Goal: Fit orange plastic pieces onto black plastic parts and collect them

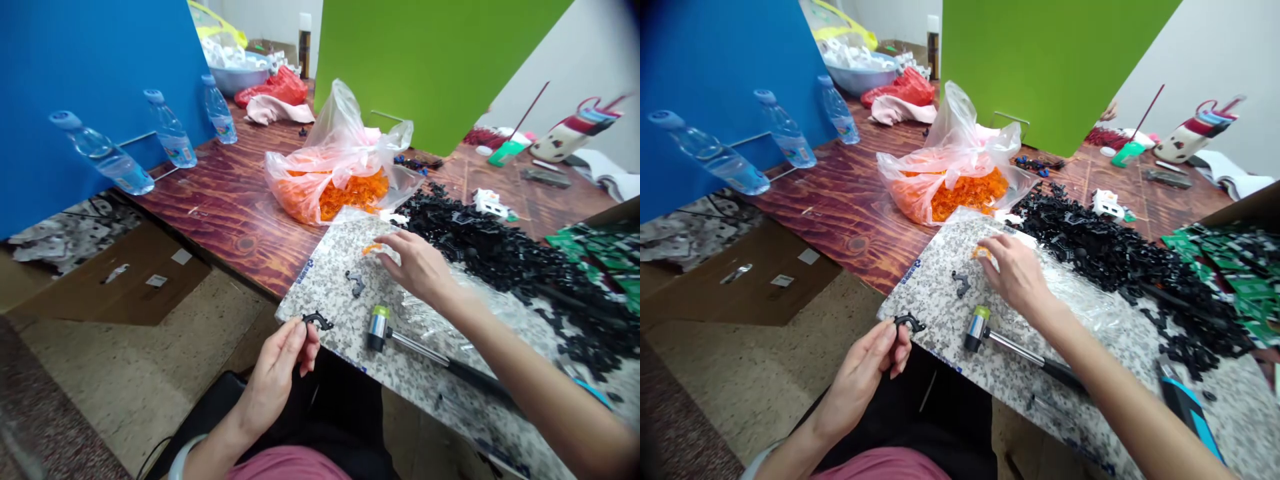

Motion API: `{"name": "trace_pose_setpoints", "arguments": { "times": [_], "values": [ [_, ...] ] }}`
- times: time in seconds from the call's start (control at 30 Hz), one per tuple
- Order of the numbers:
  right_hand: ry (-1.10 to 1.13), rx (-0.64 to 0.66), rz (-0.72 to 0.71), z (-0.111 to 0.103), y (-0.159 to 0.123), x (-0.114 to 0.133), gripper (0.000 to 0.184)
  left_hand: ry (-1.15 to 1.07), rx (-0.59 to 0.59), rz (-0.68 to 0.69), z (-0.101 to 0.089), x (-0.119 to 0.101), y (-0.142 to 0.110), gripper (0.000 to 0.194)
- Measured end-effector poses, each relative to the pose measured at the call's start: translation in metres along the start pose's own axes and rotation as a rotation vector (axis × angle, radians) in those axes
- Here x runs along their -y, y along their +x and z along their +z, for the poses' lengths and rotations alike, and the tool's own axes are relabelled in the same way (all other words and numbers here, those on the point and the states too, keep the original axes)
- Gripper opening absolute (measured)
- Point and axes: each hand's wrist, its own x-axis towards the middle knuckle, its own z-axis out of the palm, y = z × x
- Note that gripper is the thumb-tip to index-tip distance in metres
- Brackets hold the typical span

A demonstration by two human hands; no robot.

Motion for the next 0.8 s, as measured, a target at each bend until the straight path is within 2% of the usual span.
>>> {"name": "trace_pose_setpoints", "arguments": {
  "times": [0.1, 0.23, 0.3, 0.4, 0.47, 0.53, 0.6, 0.63, 0.73, 0.8],
  "values": [
    [0.209, 0.058, -0.043, -0.009, -0.03, 0.037, 0.021, 0.047, 0.0, 0.026, 0.004, 0.0, -0.004, 0.032],
    [0.606, 0.221, 0.01, -0.013, -0.062, 0.085, 0.014, 0.127, 0.025, 0.087, 0.01, -0.001, -0.01, 0.031],
    [0.672, 0.223, 0.014, -0.009, -0.071, 0.098, 0.009, 0.17, 0.034, 0.118, 0.013, 0.0, -0.013, 0.032],
    [0.632, 0.17, -0.016, -0.006, -0.077, 0.103, 0.015, 0.21, 0.029, 0.156, 0.016, 0.003, -0.014, 0.031],
    [0.6, 0.173, -0.043, -0.009, -0.075, 0.101, 0.017, 0.231, 0.02, 0.168, 0.016, 0.005, -0.014, 0.031],
    [0.602, 0.263, -0.072, -0.013, -0.067, 0.094, 0.02, 0.243, 0.019, 0.164, 0.016, 0.005, -0.012, 0.031],
    [0.569, 0.344, -0.09, -0.017, -0.054, 0.08, 0.021, 0.22, 0.02, 0.142, 0.016, 0.006, -0.009, 0.031],
    [0.512, 0.338, -0.068, -0.017, -0.046, 0.07, 0.022, 0.195, 0.019, 0.125, 0.017, 0.006, -0.009, 0.032],
    [0.252, 0.132, 0.126, -0.009, -0.021, 0.032, 0.02, 0.114, -0.001, 0.076, 0.017, 0.008, -0.008, 0.034],
    [0.147, 0.041, 0.236, 0.003, -0.008, 0.007, 0.018, 0.085, -0.01, 0.053, 0.017, 0.009, -0.009, 0.036]
  ]
}}
